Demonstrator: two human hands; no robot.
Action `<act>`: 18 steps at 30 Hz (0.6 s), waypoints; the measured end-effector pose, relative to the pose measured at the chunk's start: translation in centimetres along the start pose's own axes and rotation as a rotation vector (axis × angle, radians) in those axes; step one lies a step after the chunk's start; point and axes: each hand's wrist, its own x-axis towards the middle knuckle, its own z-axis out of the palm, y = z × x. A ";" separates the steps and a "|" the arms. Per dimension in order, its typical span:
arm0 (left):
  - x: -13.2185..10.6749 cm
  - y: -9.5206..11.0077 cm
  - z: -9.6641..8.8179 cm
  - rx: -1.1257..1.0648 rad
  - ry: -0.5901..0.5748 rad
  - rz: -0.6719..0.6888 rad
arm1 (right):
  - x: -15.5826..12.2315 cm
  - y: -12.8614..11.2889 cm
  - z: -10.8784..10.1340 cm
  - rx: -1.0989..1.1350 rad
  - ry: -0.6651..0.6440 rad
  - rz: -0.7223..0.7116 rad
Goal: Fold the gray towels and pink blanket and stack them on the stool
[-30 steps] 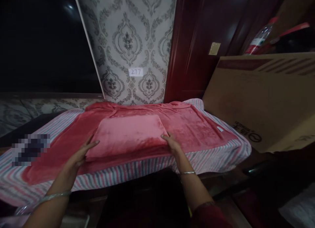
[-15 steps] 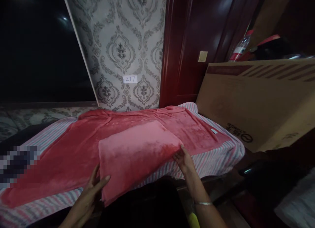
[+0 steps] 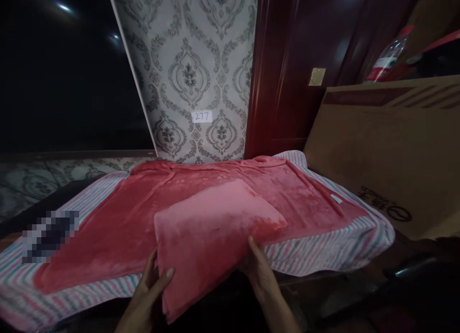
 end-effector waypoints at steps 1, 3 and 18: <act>0.0 -0.3 -0.1 0.024 0.013 0.002 | -0.2 0.5 0.5 0.011 0.021 -0.022; 0.1 -0.8 -0.4 0.063 0.017 0.016 | -0.3 1.2 1.3 0.041 0.053 -0.080; 12.5 10.0 2.8 0.729 -0.144 0.481 | 0.7 0.8 0.0 0.041 0.087 -0.231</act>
